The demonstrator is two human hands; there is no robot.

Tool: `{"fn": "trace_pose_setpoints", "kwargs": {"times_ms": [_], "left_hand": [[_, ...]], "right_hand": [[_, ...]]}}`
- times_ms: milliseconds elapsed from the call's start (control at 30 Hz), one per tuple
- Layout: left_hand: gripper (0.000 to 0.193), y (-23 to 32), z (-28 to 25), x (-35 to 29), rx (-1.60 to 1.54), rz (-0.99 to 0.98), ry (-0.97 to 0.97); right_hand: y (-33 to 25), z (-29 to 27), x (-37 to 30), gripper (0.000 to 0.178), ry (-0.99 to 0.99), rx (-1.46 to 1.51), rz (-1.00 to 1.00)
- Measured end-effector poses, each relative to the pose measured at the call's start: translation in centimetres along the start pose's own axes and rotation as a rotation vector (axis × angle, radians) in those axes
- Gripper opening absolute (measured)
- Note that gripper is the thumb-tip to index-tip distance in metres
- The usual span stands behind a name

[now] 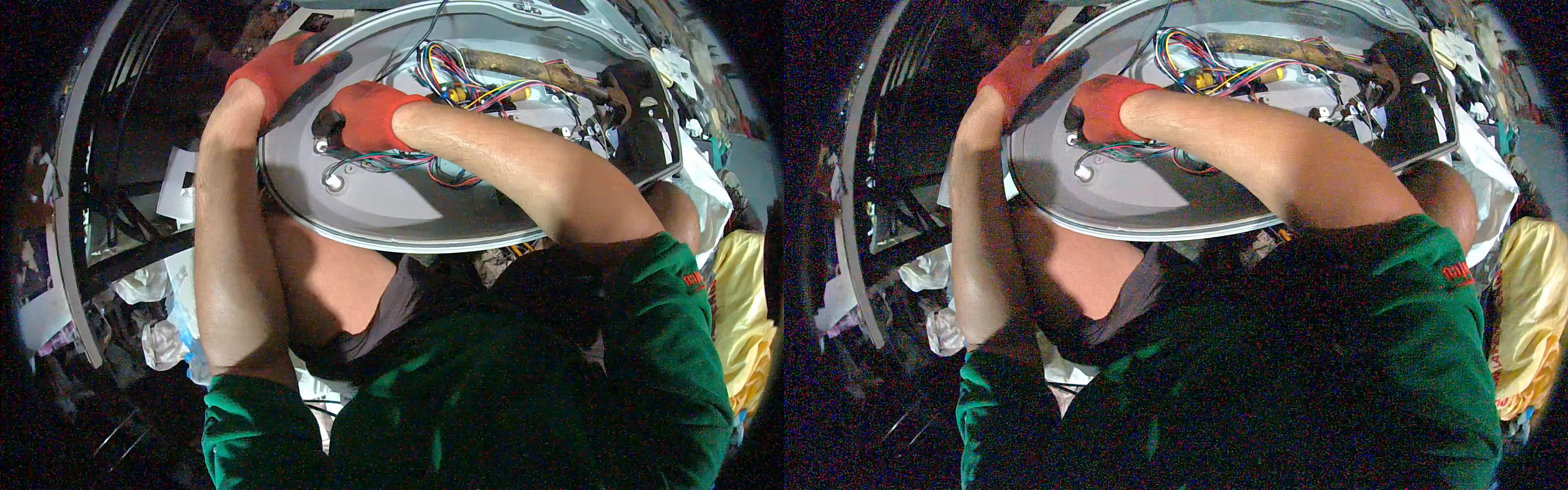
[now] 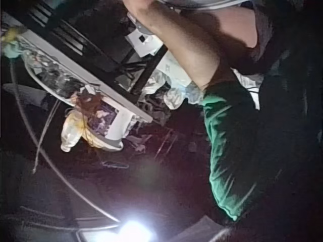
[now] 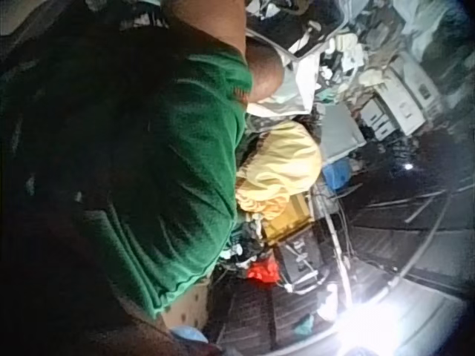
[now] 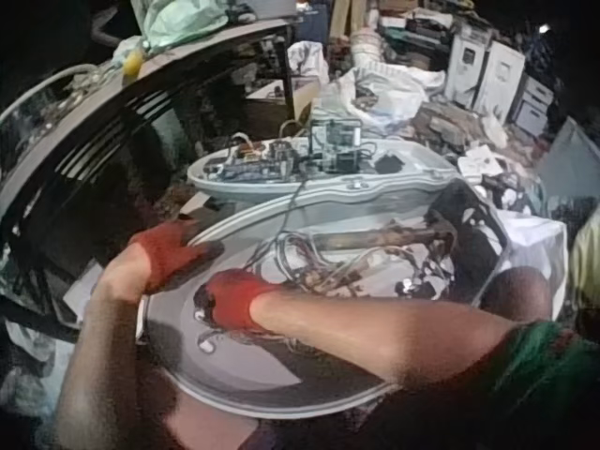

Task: The person repairs a large oval street light fixture by stripping and connecting internal wires using pliers and a screwdriver.

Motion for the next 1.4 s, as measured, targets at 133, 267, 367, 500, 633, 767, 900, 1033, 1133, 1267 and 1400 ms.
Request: {"fn": "trace_pose_setpoints", "kwargs": {"times_ms": [133, 267, 367, 500, 633, 767, 900, 1033, 1133, 1267, 1400], "left_hand": [[0.063, -0.9, 0.1, 0.3, -0.012, 0.023, 0.059], [0.064, -0.6, 0.3, 0.1, -0.007, 0.072, 0.113], [0.066, 0.1, 0.3, 0.1, -0.089, 0.026, 0.043], [0.066, -0.4, 0.1, -0.2, -0.061, 0.044, 0.096], [0.066, -0.7, 0.2, 0.2, -0.073, 0.011, 0.066], [0.065, -0.6, 0.5, 0.1, -0.153, 0.007, 0.037], [0.064, 0.5, 0.0, -0.3, -0.107, -0.033, 0.025], [0.063, 0.5, 0.0, -0.8, -0.09, 0.0, 0.103], [0.061, 0.4, 0.2, -1.3, -0.121, 0.043, 0.136], [0.059, -0.6, -0.2, -0.3, -0.004, 0.064, 0.105], [0.057, 1.4, -0.3, -1.8, -0.024, 0.055, 0.088]], "right_hand": [[-0.2, -0.7, -0.4, 0.034, -0.049, 0.04, -0.024], [0.6, -1.1, -1.5, 0.033, -0.147, -0.003, -0.018], [1.3, -0.7, -1.3, 0.031, -0.063, 0.014, -0.018], [0.8, -0.5, -1.2, 0.03, -0.098, 0.014, -0.041], [1.2, 0.4, -0.7, 0.029, -0.054, -0.02, -0.067], [1.5, 0.7, -0.9, 0.03, 0.001, 0.015, -0.058], [0.8, 0.4, -0.5, 0.033, 0.038, -0.019, -0.053], [0.1, 0.1, -0.7, 0.033, 0.045, -0.009, -0.054], [0.3, -0.7, -1.3, 0.029, -0.025, 0.045, -0.038], [0.7, 0.1, -0.6, 0.024, -0.103, -0.024, -0.096], [1.6, 0.6, -0.6, 0.022, -0.064, 0.007, -0.116]]}}
Point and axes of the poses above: each hand's wrist, its own x-axis towards the middle knuckle, its own z-axis out of the palm, y = z × x, the point moved 4 cm from there along x, towards the middle knuckle, and after that the axes turned 3 degrees about -z, right-handed, at the moved point
